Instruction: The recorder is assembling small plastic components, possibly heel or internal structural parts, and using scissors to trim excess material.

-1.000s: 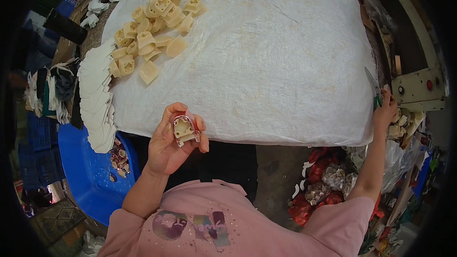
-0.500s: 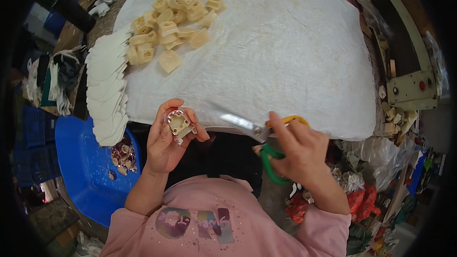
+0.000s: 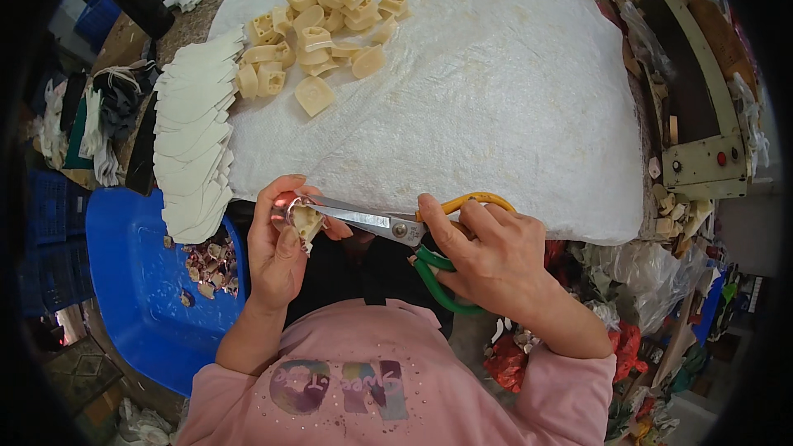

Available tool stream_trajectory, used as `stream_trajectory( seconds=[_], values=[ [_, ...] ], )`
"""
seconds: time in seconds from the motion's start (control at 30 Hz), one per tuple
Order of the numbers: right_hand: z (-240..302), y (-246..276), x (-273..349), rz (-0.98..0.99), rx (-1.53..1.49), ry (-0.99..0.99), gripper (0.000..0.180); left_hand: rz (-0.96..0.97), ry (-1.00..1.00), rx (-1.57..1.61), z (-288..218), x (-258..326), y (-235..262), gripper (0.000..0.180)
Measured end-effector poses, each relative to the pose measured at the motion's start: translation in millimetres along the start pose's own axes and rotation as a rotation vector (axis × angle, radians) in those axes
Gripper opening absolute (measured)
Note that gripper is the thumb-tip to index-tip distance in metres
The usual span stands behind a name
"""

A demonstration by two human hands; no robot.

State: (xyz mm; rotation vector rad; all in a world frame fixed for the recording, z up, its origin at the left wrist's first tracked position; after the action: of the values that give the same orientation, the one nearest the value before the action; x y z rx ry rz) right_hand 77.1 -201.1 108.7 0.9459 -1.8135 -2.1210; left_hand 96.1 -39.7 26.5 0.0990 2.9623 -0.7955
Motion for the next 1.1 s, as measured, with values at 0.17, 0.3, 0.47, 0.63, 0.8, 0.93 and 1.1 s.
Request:
stream_trajectory(
  seconds=[0.17, 0.3, 0.47, 0.63, 0.8, 0.93, 1.1],
  values=[
    [-3.4, 0.1, 1.6, 0.07, 0.063, 0.034, 0.071, -0.066, -0.026, -0.23, 1.8, 3.1, -1.2, 0.051],
    [1.2, -5.0, 0.9, 0.083, 0.069, 0.043, 0.07, -0.139, -0.084, -0.401, -0.2, 5.6, 1.2, 0.053],
    [-0.4, -19.7, 6.0, 0.039, -0.03, -0.032, 0.067, -0.148, -0.063, -0.195, -6.4, 2.0, -4.9, 0.047],
    [2.2, -27.3, 9.1, -0.049, -0.048, -0.034, 0.066, -0.212, -0.015, -0.01, -3.5, -0.2, -4.0, 0.05],
    [4.5, -34.0, 6.0, -0.043, -0.084, -0.021, 0.066, -0.184, 0.093, 0.086, 9.9, 0.5, 0.2, 0.05],
    [5.0, -34.9, 6.2, -0.066, -0.097, -0.009, 0.066, -0.176, 0.089, 0.08, 8.2, -0.1, -0.3, 0.05],
    [4.0, -31.6, 2.4, -0.15, -0.051, 0.029, 0.061, -0.193, 0.124, 0.09, 8.6, 1.3, 1.4, 0.05]
  ],
)
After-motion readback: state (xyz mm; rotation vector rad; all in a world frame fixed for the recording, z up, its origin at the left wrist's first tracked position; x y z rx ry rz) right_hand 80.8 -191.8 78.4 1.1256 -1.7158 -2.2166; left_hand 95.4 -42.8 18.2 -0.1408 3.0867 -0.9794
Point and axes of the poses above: each hand's wrist, its own x-axis away from the middle knuckle, its own y-axis out of the back of the hand, z = x × y, the point moved 10 cm from there along -x, towards the middle knuckle, and after that the axes turned 10 degrees about -z, right-handed, at the moved point
